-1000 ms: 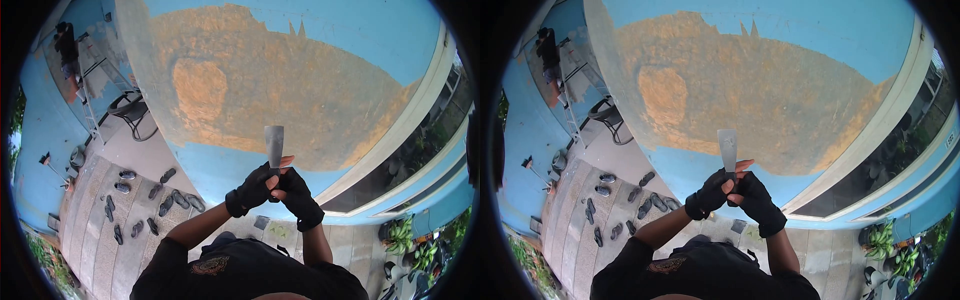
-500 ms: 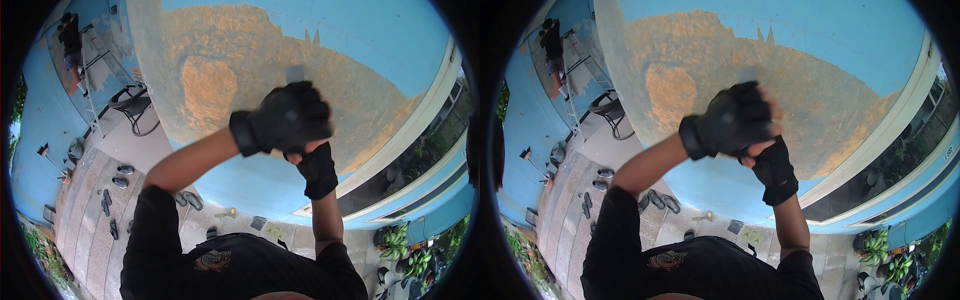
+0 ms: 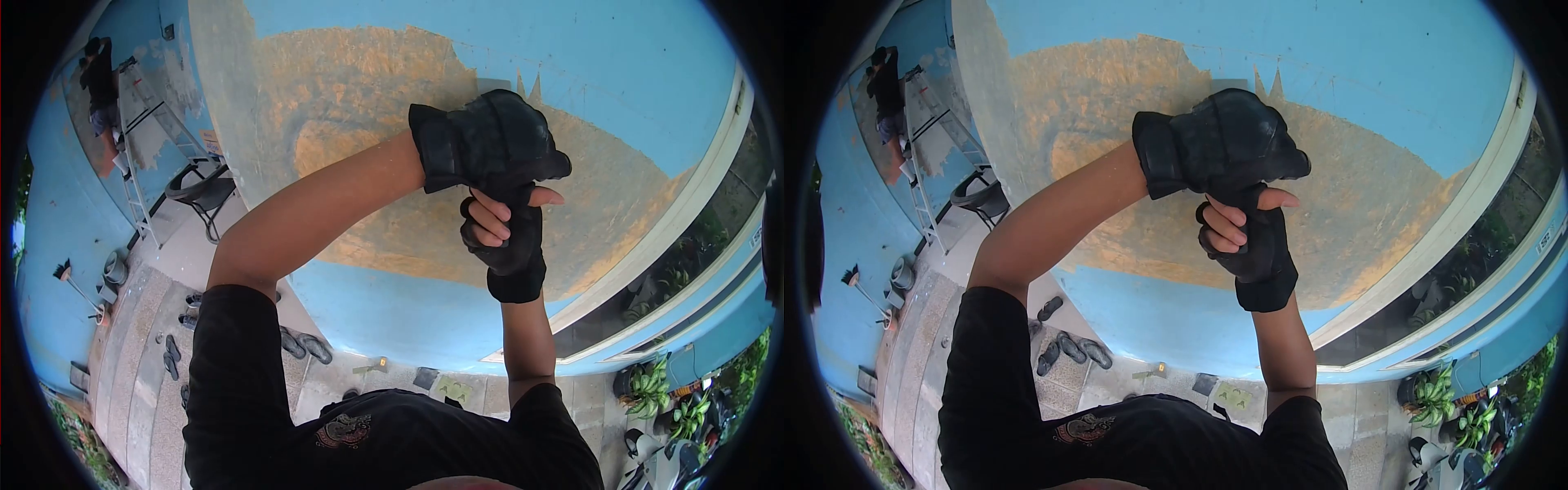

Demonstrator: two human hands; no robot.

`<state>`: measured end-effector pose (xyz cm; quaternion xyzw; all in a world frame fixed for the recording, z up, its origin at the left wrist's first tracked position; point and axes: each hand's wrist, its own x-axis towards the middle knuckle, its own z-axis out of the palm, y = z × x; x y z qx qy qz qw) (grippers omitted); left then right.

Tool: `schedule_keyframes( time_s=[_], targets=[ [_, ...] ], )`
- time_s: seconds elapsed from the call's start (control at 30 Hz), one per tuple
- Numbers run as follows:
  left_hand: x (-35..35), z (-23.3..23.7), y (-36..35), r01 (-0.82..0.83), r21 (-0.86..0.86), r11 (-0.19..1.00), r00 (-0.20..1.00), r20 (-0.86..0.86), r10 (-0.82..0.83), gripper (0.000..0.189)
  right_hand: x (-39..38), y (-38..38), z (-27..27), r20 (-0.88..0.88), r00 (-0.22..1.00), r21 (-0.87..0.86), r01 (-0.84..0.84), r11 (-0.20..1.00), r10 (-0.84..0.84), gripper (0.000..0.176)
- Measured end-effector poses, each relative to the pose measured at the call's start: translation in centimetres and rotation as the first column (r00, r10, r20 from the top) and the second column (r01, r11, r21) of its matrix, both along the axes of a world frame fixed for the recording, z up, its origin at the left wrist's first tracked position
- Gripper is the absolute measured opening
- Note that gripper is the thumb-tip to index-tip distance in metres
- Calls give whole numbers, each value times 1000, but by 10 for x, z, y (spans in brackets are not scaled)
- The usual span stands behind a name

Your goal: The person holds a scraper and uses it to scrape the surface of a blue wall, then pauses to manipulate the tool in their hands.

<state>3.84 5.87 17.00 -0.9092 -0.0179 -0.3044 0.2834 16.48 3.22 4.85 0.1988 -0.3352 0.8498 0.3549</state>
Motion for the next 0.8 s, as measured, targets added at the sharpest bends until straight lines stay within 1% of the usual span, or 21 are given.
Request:
schedule_keyframes(
  time_s=[0.03, 0.1, 0.13, 0.2, 0.23, 0.3, 0.33, 0.4, 0.43, 0.5, 0.53, 0.6, 0.63, 0.7, 0.73, 0.8],
  targets=[
    [0, -2, 4, 5, -1, 1000, 1000, 1, -5, 36, 0, -1, 1, 1, 1000, -1, 5, 1000, -5, 31],
    [-1, -2, 9, 36, -50, 998, 999, 17, -35, 36, 0, -10, 8, 87, 990, -107, 117, 987, -108, 34],
    [-1, -1, 10, 42, -50, 998, 999, 19, -41, 36, -1, -14, 10, 89, 990, -106, 122, 987, -113, 34],
    [-3, 1, 12, 95, -150, 984, 995, 10, -95, 35, -4, -19, 12, 9, 998, -152, 65, 986, -65, 37],
    [-3, -1, 16, 97, -149, 984, 995, 10, -97, 35, -5, -18, 11, 9, 998, -151, 67, 986, -67, 37],
    [-2, -3, 20, 222, -137, 965, 970, 131, -205, 35, -7, -16, 8, -39, 999, -34, -9, 999, 8, 29],
    [-2, -2, 20, 224, -139, 965, 970, 132, -206, 35, -7, -16, 8, -39, 999, -36, -7, 999, 6, 29],
    [-3, 3, 21, 209, -175, 962, 975, 110, -192, 35, -9, -14, 15, 19, 998, -105, 54, 993, -52, 24],
    [-2, 5, 22, 211, -174, 962, 975, 110, -194, 35, -11, -18, 20, 20, 998, -104, 56, 993, -54, 24],
    [-2, 10, 22, 99, -13, 995, 994, 49, -99, 36, -14, -29, 30, 194, 945, -102, 285, 953, -262, 25],
    [-1, 14, 21, 96, -12, 995, 994, 50, -95, 36, -14, -28, 30, 195, 946, -101, 282, 954, -259, 25],
    [2, 15, 16, -53, -153, 987, 998, -27, 49, 37, -13, -29, 26, 219, 961, -155, 206, 966, -170, 30],
    [1, 14, 20, -57, -154, 986, 998, -17, 55, 37, -12, -28, 28, 237, 955, -181, 225, 957, -180, 34],
    [2, 16, 25, 17, -159, 987, 999, 49, -10, 37, -18, -33, 36, 248, 947, -204, 255, 945, -202, 35],
    [2, 17, 25, 19, -156, 988, 999, 52, -11, 37, -19, -34, 39, 256, 940, -225, 284, 932, -225, 35],
    [-3, 16, 24, 137, -89, 987, 989, 67, -131, 35, -18, -38, 34, 255, 944, -222, 270, 937, -211, 35]
  ],
)
